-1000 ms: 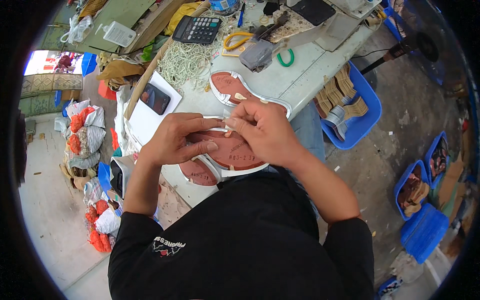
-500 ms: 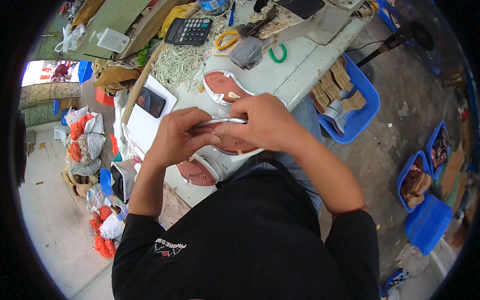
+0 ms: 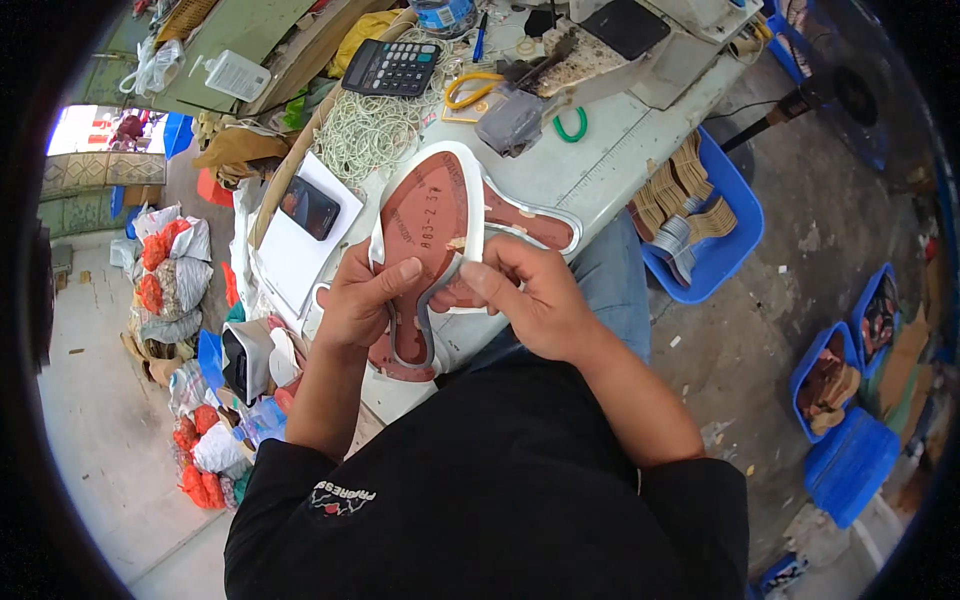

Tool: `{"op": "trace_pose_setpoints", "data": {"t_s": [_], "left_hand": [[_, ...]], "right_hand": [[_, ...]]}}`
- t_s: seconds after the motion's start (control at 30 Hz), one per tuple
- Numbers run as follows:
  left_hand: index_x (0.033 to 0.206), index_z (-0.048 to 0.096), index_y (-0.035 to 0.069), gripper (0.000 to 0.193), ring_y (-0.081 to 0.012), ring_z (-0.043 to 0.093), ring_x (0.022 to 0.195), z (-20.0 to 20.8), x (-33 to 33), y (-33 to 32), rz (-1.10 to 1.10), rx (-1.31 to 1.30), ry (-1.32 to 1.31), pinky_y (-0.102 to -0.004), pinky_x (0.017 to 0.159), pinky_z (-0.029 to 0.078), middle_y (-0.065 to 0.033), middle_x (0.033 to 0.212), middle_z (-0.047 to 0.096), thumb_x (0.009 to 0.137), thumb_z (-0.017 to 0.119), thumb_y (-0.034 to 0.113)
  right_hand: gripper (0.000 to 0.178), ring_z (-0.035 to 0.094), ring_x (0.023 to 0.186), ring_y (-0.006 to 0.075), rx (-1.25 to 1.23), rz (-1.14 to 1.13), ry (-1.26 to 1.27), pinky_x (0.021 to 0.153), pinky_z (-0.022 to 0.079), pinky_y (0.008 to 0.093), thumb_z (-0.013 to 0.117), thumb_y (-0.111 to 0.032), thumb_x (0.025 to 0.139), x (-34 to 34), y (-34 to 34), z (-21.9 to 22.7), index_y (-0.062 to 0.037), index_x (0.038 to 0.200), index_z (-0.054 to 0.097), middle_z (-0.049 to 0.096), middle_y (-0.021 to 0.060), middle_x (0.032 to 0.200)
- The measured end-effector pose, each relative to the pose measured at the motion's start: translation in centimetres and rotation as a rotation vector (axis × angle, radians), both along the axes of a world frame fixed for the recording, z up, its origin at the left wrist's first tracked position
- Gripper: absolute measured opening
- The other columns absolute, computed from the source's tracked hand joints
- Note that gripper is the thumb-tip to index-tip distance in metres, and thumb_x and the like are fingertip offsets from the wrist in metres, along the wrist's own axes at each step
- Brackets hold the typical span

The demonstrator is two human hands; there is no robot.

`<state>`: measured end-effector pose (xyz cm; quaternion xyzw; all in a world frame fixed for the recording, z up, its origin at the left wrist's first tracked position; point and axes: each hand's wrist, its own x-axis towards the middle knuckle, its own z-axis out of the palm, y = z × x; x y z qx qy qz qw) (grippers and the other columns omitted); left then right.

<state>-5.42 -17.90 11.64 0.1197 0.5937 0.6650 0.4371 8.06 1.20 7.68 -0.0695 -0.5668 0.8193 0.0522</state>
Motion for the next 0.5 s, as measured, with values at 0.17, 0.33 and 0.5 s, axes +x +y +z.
{"op": "trace_pose_setpoints", "data": {"t_s": [0.17, 0.33, 0.5], "left_hand": [[0.126, 0.065, -0.009, 0.035, -0.0115, 0.074, 0.074, 3.3, 1.2, 1.8, 0.070, 0.000, 0.124, -0.0265, 0.061, 0.061, -0.0103, 0.093, 0.079, 0.099, 0.075, 0.012], [0.128, 0.064, -0.007, 0.036, -0.0128, 0.076, 0.084, 3.7, 2.2, 2.1, -0.122, -0.120, 0.863, -0.0301, 0.076, 0.062, -0.0076, 0.094, 0.080, 0.100, 0.075, 0.012], [0.133, 0.060, -0.006, 0.036, -0.0178, 0.076, 0.096, 1.8, 1.9, 2.4, 0.064, 0.063, 0.312, -0.0343, 0.080, 0.062, -0.0110, 0.110, 0.077, 0.102, 0.071, 0.009]], "right_hand": [[0.026, 0.053, 0.064, 0.0079, 0.299, -0.042, 0.148, 0.059, 0.043, 0.0280, 0.068, -0.016, 0.103, 0.0, 1.8, 1.5, -0.0033, 0.080, 0.063, 0.060, 0.0012, 0.071], [0.013, 0.053, 0.055, 0.0177, 0.914, -0.163, 0.424, 0.059, 0.045, 0.0359, 0.067, -0.007, 0.095, -1.7, 3.0, 3.9, -0.0013, 0.085, 0.060, 0.054, 0.0074, 0.067], [0.014, 0.057, 0.059, 0.0121, 0.738, -0.027, 0.198, 0.065, 0.049, 0.0369, 0.070, -0.008, 0.093, -1.0, 1.9, 6.0, -0.0024, 0.085, 0.059, 0.057, 0.0032, 0.073]]}}
